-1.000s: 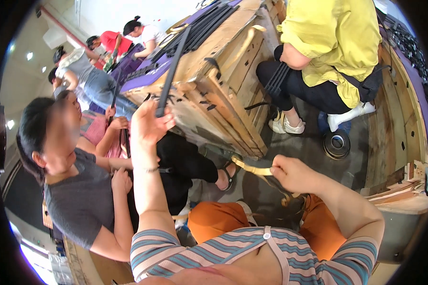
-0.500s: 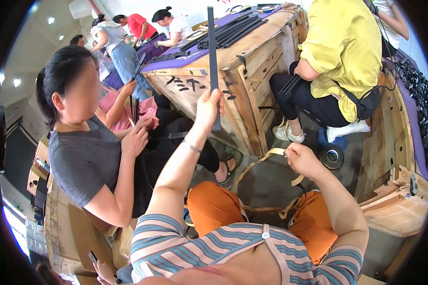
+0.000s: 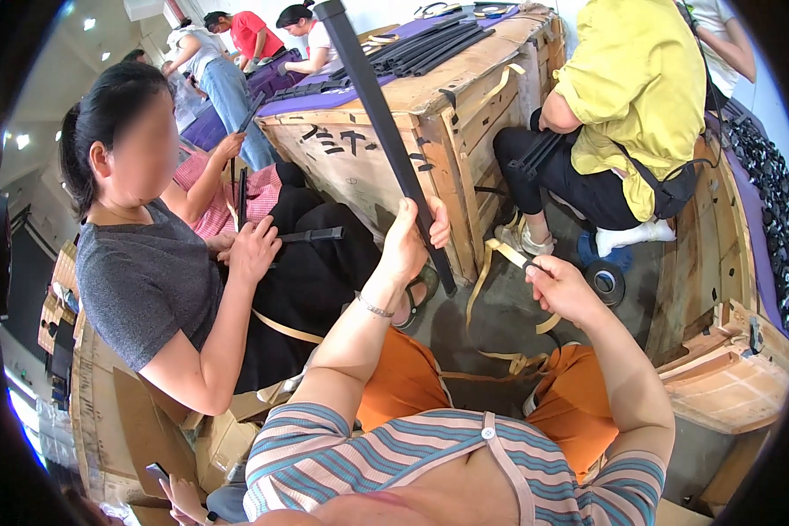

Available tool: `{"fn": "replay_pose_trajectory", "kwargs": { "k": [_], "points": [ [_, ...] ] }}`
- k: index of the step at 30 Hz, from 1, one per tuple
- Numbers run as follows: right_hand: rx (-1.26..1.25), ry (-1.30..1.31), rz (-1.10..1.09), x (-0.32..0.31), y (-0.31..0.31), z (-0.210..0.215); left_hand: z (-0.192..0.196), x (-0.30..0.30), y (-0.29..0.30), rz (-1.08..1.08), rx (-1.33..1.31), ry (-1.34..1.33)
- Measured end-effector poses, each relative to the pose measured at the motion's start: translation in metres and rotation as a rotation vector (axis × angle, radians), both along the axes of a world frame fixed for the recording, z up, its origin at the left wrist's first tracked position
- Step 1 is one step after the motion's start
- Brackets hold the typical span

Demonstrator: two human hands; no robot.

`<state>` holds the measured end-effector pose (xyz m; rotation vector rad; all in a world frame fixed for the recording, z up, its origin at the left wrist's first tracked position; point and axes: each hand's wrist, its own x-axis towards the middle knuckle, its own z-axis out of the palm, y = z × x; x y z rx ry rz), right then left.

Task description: Wrapping black adhesive tape around a plastic rod for manufacturing assembly.

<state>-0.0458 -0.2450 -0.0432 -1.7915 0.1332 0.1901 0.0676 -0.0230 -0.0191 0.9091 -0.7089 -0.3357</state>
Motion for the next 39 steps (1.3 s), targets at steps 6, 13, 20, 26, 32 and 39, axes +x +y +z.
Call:
{"fn": "replay_pose_trajectory", "kwargs": {
  "k": [6, 13, 20, 26, 32, 39],
  "points": [
    [0.047, -0.002, 0.193, -0.007, 0.019, 0.014, -0.002, -0.031, 0.011, 0.076, 0.389, 0.008],
    [0.095, -0.151, 0.374, -0.006, 0.043, 0.027, -0.014, -0.045, -0.001, -0.163, 0.382, -0.032],
    [0.314, -0.138, 0.417, 0.023, 0.017, 0.019, 0.006, -0.046, 0.009, 0.124, 0.722, 0.034],
    [0.083, -0.071, 0.438, 0.029, -0.013, 0.011, -0.018, -0.011, 0.018, 0.484, 0.534, -0.219],
    [-0.348, 0.135, 0.269, 0.02, -0.066, -0.026, -0.019, 0.008, 0.038, 0.849, 0.46, -0.291],
    [-0.335, -0.076, 0.034, 0.035, -0.08, -0.037, -0.025, 0.032, 0.055, 0.938, 0.39, -0.271]
  ]
}}
